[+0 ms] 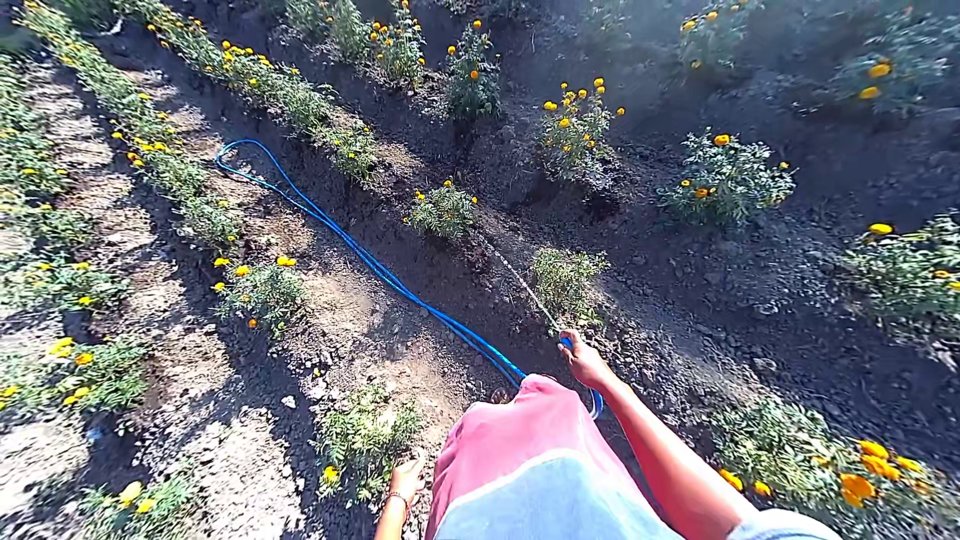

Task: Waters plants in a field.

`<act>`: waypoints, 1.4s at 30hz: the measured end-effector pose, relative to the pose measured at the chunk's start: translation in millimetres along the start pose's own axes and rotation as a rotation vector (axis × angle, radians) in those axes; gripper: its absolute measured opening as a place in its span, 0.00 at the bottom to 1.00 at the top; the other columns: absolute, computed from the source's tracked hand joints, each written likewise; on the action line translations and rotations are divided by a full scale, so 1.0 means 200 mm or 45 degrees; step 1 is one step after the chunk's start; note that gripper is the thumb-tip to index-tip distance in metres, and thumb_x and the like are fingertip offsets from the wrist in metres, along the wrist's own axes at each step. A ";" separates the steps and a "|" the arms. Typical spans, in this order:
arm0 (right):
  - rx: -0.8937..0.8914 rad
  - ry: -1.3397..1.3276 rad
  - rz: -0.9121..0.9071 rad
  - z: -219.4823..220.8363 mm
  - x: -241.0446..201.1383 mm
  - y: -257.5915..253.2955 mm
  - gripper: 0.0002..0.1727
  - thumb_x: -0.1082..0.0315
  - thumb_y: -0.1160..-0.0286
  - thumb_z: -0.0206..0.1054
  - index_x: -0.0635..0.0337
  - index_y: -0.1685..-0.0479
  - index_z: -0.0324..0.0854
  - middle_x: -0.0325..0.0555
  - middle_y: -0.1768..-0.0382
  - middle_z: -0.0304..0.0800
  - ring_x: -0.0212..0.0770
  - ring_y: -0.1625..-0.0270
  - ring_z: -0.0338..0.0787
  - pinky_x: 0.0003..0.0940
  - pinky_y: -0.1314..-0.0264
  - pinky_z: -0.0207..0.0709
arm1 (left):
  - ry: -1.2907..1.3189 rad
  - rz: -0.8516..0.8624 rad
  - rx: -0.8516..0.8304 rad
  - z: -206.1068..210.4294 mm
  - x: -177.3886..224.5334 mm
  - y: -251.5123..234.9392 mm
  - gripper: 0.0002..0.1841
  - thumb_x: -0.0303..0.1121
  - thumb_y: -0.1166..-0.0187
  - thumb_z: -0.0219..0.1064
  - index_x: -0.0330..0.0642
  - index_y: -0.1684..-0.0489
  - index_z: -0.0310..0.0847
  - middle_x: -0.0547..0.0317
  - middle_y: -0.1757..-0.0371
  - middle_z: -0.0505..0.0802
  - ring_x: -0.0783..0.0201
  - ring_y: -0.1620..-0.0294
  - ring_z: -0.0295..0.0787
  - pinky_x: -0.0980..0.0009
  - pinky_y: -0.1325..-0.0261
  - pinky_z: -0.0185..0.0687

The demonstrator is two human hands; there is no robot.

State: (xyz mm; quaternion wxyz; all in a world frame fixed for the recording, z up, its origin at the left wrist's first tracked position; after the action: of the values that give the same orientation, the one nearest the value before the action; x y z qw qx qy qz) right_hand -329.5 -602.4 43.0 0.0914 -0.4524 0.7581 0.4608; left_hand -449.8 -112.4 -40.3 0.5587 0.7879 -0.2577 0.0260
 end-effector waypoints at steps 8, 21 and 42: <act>-0.029 0.024 0.021 0.03 0.01 0.01 0.23 0.59 0.06 0.52 0.53 0.16 0.63 0.66 0.43 0.89 0.64 0.38 0.89 0.62 0.32 0.77 | -0.015 0.017 -0.003 0.00 -0.02 -0.01 0.19 0.36 0.10 0.60 0.29 0.34 0.82 0.34 0.35 0.89 0.44 0.36 0.87 0.50 0.31 0.79; 0.001 -0.017 0.066 0.03 0.11 0.01 0.24 0.59 0.06 0.51 0.53 0.15 0.62 0.67 0.42 0.88 0.64 0.38 0.90 0.62 0.32 0.77 | 0.004 0.045 -0.005 0.01 -0.01 -0.02 0.19 0.37 0.10 0.60 0.28 0.36 0.83 0.34 0.39 0.90 0.46 0.40 0.88 0.51 0.34 0.80; -0.074 0.033 0.005 0.06 0.04 0.01 0.24 0.58 0.06 0.52 0.53 0.16 0.64 0.66 0.43 0.89 0.63 0.40 0.90 0.61 0.33 0.78 | 0.024 0.057 -0.006 0.03 -0.06 -0.05 0.19 0.37 0.10 0.60 0.28 0.35 0.83 0.33 0.36 0.89 0.43 0.34 0.86 0.48 0.29 0.77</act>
State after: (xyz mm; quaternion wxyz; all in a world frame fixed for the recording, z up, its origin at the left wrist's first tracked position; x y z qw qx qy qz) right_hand -339.8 -598.4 33.4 0.0675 -0.4595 0.7463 0.4769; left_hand -457.3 -110.1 -56.0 0.5623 0.7803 -0.2700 0.0454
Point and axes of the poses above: each hand's wrist, its own y-axis away from the middle knuckle, its own z-axis out of the palm, x = y × z, the point moved 6 cm from there along -y, towards the middle knuckle
